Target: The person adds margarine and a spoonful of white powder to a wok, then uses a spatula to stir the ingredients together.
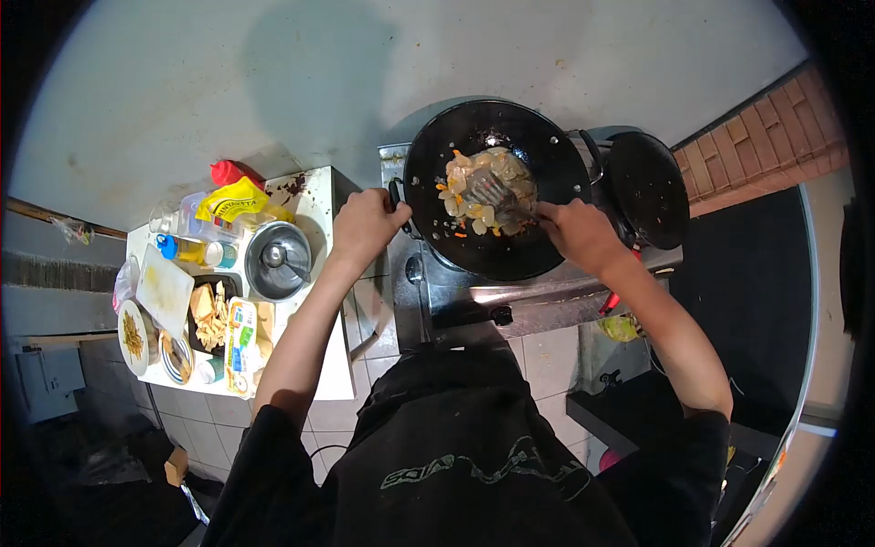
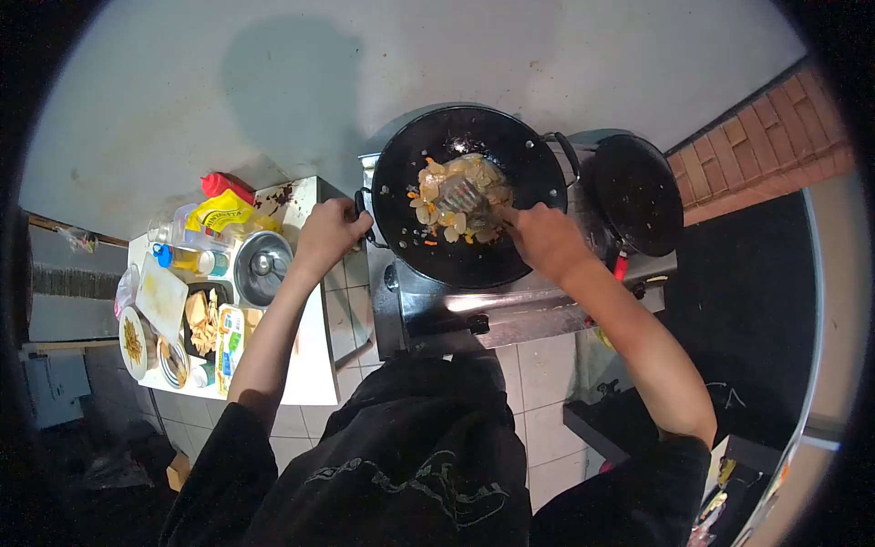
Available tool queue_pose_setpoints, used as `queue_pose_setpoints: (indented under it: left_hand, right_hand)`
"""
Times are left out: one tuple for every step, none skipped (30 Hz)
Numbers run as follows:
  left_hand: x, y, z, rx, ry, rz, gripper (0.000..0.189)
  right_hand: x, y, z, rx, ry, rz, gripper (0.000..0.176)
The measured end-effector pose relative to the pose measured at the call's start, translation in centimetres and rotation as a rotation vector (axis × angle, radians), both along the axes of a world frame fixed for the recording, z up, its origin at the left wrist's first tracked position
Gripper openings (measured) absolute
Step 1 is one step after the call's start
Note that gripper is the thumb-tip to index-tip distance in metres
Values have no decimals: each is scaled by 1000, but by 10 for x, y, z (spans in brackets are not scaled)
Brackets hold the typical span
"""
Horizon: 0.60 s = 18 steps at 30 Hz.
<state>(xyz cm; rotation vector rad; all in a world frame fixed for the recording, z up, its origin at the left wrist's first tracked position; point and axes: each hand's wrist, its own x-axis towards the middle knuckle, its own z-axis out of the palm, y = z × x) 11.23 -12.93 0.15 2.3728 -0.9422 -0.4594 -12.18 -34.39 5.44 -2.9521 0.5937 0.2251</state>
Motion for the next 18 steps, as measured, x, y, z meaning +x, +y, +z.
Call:
queue_pose_setpoints:
  left_hand:
    - [0,2,1,45,26,-3,37]
    - [-1,3,0,50,30,9,37]
    - [-2,3,-2,20,-27,5,37]
    - [-3,4,-3,-11,-84,2,37]
    - [-2,4,-4,-8,-83,13,37]
    - [-2,3,-5,-3,-101,10,37]
    - [-4,1,-6,1,-120,1,37]
    - [-4,0,-6,1,-120,-5,37]
    - [-3,-1,-6,5,-102,-1,37]
    - [-2,0,-4,10,-85,6,37]
    - [-2,0,-3,12,-88,6,37]
    - [-4,0,2,54,-115,5,36]
    - [-6,0,5,94,-138,5,35]
    - [-8,0,6,95,-134,10,35]
    - [-10,-2,7,130,-174,13,34]
    - [-12,-5,8,163,-217,11,32]
    - [-13,-6,7,159,-220,2,32]
    - [-12,-6,4,147,-227,-7,31]
  right_hand:
    - [1,-1,-3,26,-21,-29,23]
    - [3,-1,-5,53,-40,-54,21]
    - [1,2,-1,59,-36,-43,21]
    - [-3,6,8,123,-28,-69,19]
    - [-3,7,13,185,-19,-97,17]
    - [0,8,11,187,-15,-93,17]
    - [4,10,6,242,-54,-90,16]
    - [6,11,3,297,-97,-91,15]
    - [8,9,0,297,-100,-96,15]
    - [10,8,-2,236,-86,-118,15]
    - [12,7,-3,174,-70,-136,15]
    - [10,9,-1,177,-70,-130,15]
    - [2,14,3,192,-21,-108,18]
    - [-3,16,6,204,29,-87,22]
    - [-1,12,3,203,32,-91,22]
    - [3,5,-4,218,6,-58,24]
    - [7,1,-7,233,-22,-25,27]
    - [11,1,0,230,-28,-32,27]
